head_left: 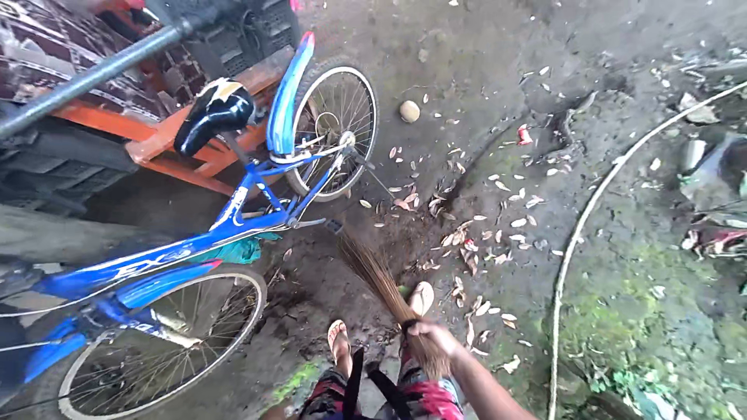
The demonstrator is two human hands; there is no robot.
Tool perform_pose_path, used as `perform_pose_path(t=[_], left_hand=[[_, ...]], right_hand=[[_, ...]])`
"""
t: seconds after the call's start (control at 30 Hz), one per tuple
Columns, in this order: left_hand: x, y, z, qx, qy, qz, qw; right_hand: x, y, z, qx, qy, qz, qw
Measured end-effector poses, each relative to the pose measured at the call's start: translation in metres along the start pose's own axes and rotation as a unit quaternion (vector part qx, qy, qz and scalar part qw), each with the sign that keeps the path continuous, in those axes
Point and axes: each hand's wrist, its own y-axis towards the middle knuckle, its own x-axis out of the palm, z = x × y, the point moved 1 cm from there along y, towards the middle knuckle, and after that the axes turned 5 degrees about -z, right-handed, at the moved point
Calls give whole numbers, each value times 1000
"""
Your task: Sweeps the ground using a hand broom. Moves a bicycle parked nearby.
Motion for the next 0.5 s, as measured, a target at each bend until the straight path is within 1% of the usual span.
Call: perform_pose_path(t=[0.03, 0.07, 0.1, 0.17, 0.2, 0.23, 0.27, 0.3, 0.33, 0.4, 0.47, 0.5], left_hand=[[-5, -1, 28, -1, -31, 30, 999], [-10, -6, 62, 8, -73, 64, 995], [-14, -17, 101, 26, -119, 88, 989], [-16, -47, 174, 79, -191, 108, 972], [-12, -58, 203, 108, -210, 104, 966], [-5, -66, 224, 136, -219, 93, 962], [3, -69, 238, 159, -216, 79, 960], [12, -67, 246, 174, -205, 66, 961], [21, -63, 248, 181, -192, 59, 963], [38, -49, 237, 176, -151, 74, 970], [49, -41, 217, 138, -104, 98, 980], [52, -40, 207, 108, -100, 98, 984]], right_hand=[[-31, 19, -26, -14, -3, 2, 1000], [-61, 30, -57, -36, 3, 27, 999], [-88, 33, -90, -63, 10, 79, 995], [-132, 27, -142, -87, 29, 219, 971], [-149, 21, -156, -92, 16, 262, 960], [-160, 12, -162, -94, 1, 285, 954], [-160, -1, -161, -98, -13, 297, 950], [-152, -17, -154, -107, -24, 303, 947], [-139, -34, -141, -109, -36, 289, 950], [-109, -71, -107, -87, -47, 242, 965], [-83, -100, -78, -30, -41, 175, 983], [-73, -105, -70, 6, -32, 123, 992]])
